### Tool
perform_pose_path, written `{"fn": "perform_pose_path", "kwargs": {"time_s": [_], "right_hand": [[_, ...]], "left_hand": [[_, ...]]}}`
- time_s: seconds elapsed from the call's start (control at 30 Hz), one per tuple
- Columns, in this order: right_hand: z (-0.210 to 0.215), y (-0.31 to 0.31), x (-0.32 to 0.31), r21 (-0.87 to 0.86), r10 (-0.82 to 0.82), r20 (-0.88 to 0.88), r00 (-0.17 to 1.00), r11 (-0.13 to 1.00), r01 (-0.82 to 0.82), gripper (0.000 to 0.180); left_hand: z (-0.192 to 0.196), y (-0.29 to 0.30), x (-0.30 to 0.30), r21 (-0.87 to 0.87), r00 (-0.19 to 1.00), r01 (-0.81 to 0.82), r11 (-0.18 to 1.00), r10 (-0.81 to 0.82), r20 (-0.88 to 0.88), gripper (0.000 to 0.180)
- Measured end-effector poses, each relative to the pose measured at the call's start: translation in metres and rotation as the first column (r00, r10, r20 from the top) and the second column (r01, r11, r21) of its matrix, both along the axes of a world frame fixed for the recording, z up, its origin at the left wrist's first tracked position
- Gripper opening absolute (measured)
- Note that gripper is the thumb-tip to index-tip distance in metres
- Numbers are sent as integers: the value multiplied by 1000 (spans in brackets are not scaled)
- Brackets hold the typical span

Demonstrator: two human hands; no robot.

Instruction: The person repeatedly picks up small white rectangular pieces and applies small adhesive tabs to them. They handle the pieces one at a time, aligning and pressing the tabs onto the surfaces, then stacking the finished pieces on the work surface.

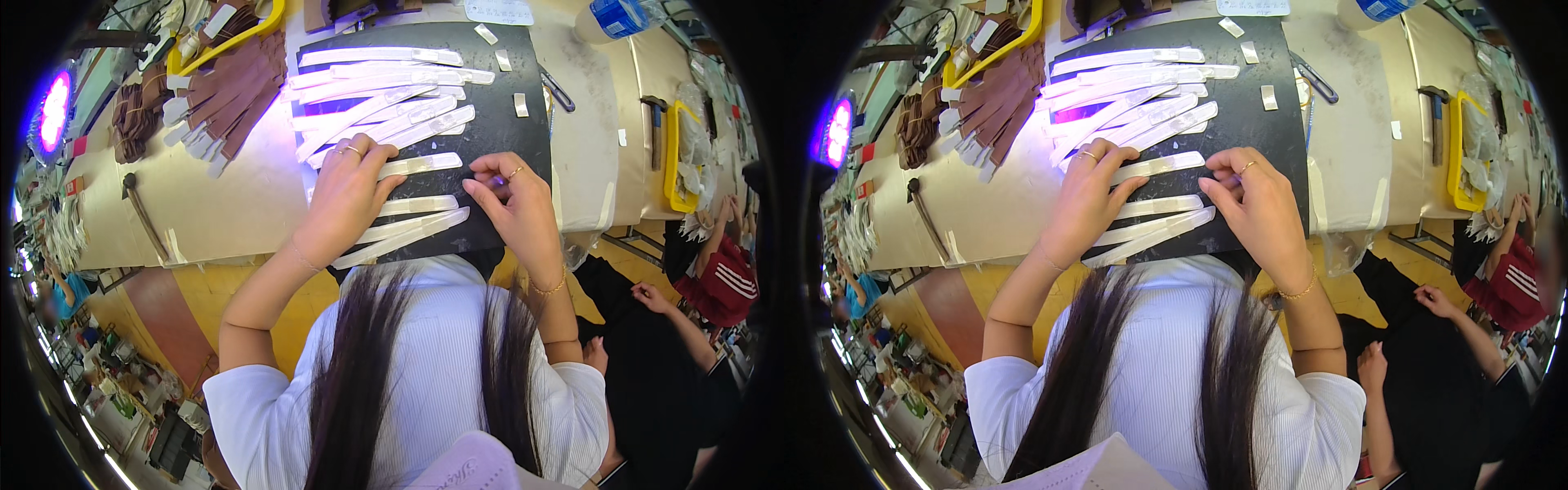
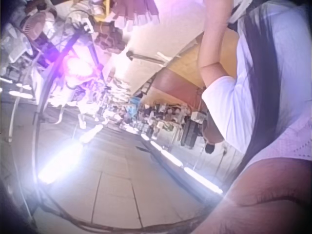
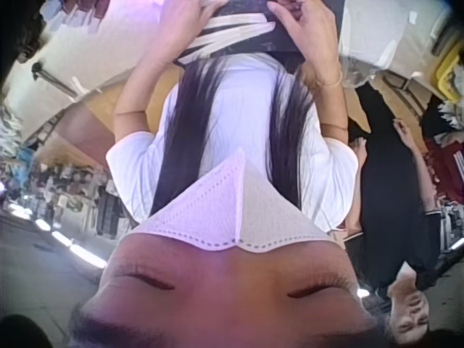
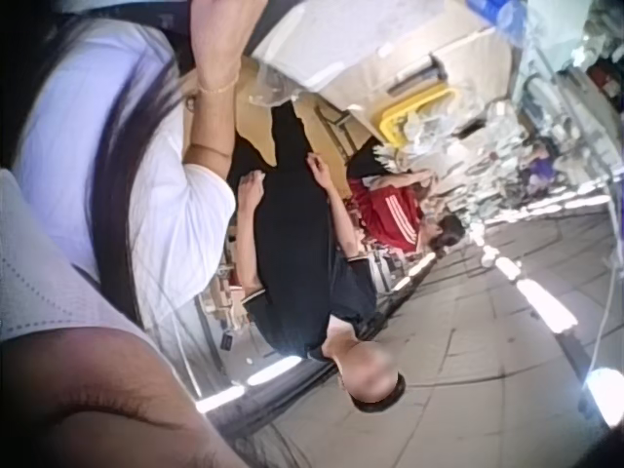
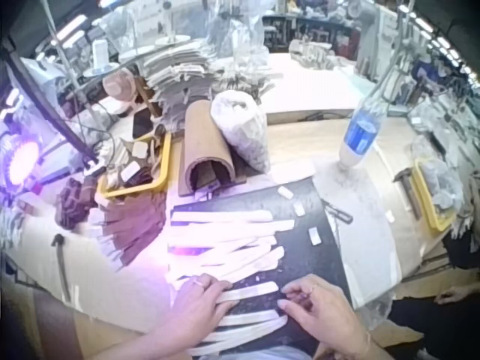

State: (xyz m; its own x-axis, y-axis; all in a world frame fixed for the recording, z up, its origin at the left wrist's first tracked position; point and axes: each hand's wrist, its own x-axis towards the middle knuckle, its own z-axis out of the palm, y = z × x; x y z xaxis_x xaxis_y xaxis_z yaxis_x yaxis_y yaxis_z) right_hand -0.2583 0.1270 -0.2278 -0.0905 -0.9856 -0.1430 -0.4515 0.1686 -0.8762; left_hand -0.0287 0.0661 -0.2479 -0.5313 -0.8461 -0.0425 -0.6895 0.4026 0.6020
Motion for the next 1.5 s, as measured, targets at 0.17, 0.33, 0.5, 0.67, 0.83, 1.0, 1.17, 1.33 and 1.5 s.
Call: {"fn": "perform_pose_path", "kwargs": {"time_s": [0.17,0.33,0.5,0.67,0.83,1.0,1.17,1.33,1.5], "right_hand": [[-11,-8,10,-175,61,101,993,984,-43,15],[-5,-9,22,-84,136,56,989,988,-131,11],[4,-22,29,-383,85,-117,989,915,-124,13],[19,-28,30,-448,83,-138,987,884,-137,13],[26,-27,27,-415,80,-113,990,902,-120,14],[25,-28,29,-429,57,-103,993,898,-97,11],[27,-26,20,-356,-9,-100,995,934,-28,4],[8,-18,-19,-345,-219,-64,974,920,185,5],[6,-8,-30,-272,-246,-36,969,935,228,4]], "left_hand": [[-2,1,-5,11,1000,18,1000,-18,19,16],[2,-1,-5,246,987,-40,969,76,-139,15],[40,-18,-9,580,920,-59,812,270,-285,13],[52,-15,-12,308,908,-43,950,165,-384,11],[61,-15,-16,8,959,6,1000,-4,-282,12],[65,-15,-20,-191,975,61,980,-100,-201,12],[68,-9,-10,255,934,4,967,87,-346,13],[55,-8,16,594,967,91,799,71,-244,14],[15,16,16,353,997,71,933,-67,-23,21]]}}
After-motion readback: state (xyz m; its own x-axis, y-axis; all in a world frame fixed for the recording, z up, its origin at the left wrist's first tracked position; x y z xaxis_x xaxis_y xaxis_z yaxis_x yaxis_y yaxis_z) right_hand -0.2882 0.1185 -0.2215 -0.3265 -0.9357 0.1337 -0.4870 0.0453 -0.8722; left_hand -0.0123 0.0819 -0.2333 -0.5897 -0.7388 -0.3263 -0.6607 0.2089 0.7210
